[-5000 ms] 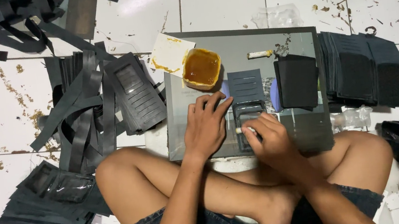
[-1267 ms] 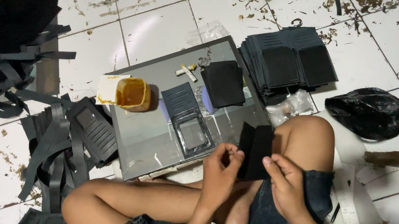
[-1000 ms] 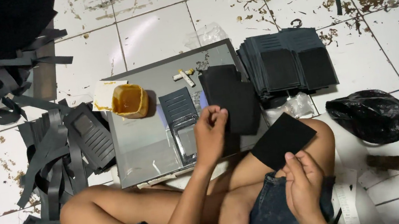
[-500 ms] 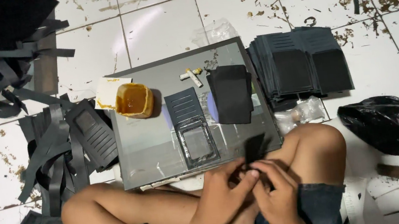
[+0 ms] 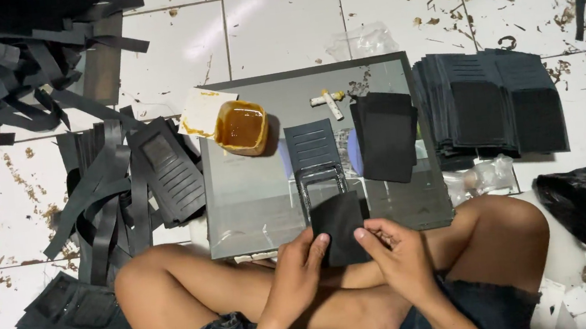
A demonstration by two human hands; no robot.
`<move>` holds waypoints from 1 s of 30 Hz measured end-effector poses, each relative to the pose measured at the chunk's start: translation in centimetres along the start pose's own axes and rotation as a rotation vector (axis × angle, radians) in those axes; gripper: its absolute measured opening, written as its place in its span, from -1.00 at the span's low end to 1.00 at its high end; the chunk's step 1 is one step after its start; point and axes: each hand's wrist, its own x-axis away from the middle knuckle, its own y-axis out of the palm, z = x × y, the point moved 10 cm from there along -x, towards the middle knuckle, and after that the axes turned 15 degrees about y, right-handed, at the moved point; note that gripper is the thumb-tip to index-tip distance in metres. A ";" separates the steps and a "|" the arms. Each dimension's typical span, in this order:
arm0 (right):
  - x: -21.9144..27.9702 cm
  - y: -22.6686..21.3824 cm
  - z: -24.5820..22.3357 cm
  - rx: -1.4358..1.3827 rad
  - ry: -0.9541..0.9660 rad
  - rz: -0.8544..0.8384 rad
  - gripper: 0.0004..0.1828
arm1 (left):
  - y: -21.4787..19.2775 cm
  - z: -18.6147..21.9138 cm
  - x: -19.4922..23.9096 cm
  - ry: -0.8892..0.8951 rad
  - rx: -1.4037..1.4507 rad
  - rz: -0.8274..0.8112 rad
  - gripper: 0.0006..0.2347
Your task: The person sits on the floor with a board on their lap and assembles black fabric wallets. They apply glue from a jar with a small stick to a wallet panel, fold and press the pieces together, then set the finished wallet onto a growing stack beside them.
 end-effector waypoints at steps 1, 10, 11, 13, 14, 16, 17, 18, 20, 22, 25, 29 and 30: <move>-0.4 0.2 -0.7 0.006 0.001 -0.002 -0.81 | -0.1 -0.1 -0.4 -0.003 0.004 0.004 -0.80; -3.4 1.7 -4.2 0.246 -0.015 0.179 -0.82 | -3.7 -0.8 -3.2 -0.033 -0.346 0.167 -0.81; -3.4 1.5 -5.1 0.349 -0.062 0.236 -0.83 | -3.6 -0.7 -3.5 -0.021 -0.400 0.140 -0.82; -3.8 1.5 -5.7 0.455 -0.103 0.291 -0.82 | -3.4 -0.7 -4.0 -0.016 -0.450 0.110 -0.82; -4.0 1.7 -5.8 0.497 -0.139 0.298 -0.82 | -3.3 -0.9 -4.1 -0.029 -0.487 0.090 -0.82; -4.4 1.9 -5.7 0.541 -0.170 0.302 -0.81 | -3.2 -1.1 -4.4 -0.046 -0.522 0.067 -0.83; -4.6 1.7 -5.3 0.573 -0.135 0.328 -0.78 | -3.2 -1.1 -4.5 -0.054 -0.527 0.070 -0.82; -4.8 1.5 -5.0 0.604 -0.100 0.352 -0.75 | -3.3 -1.1 -4.6 -0.064 -0.532 0.072 -0.81; -5.2 1.4 -4.5 0.631 -0.045 0.359 -0.75 | -3.2 -1.5 -4.6 -0.087 -0.530 0.069 -0.80; -5.4 1.3 -4.3 0.655 0.007 0.367 -0.75 | -3.2 -1.7 -4.7 -0.108 -0.529 0.067 -0.80; -5.3 1.5 -5.0 0.666 0.014 0.364 -0.76 | -3.3 -1.9 -4.8 -0.133 -0.513 0.064 -0.79; -5.4 1.6 -5.0 0.675 0.035 0.354 -0.76 | -3.2 -2.2 -4.9 -0.148 -0.537 0.049 -0.78; -5.3 1.5 -4.9 0.668 0.027 0.359 -0.75 | -3.2 -2.4 -4.9 -0.160 -0.539 0.041 -0.77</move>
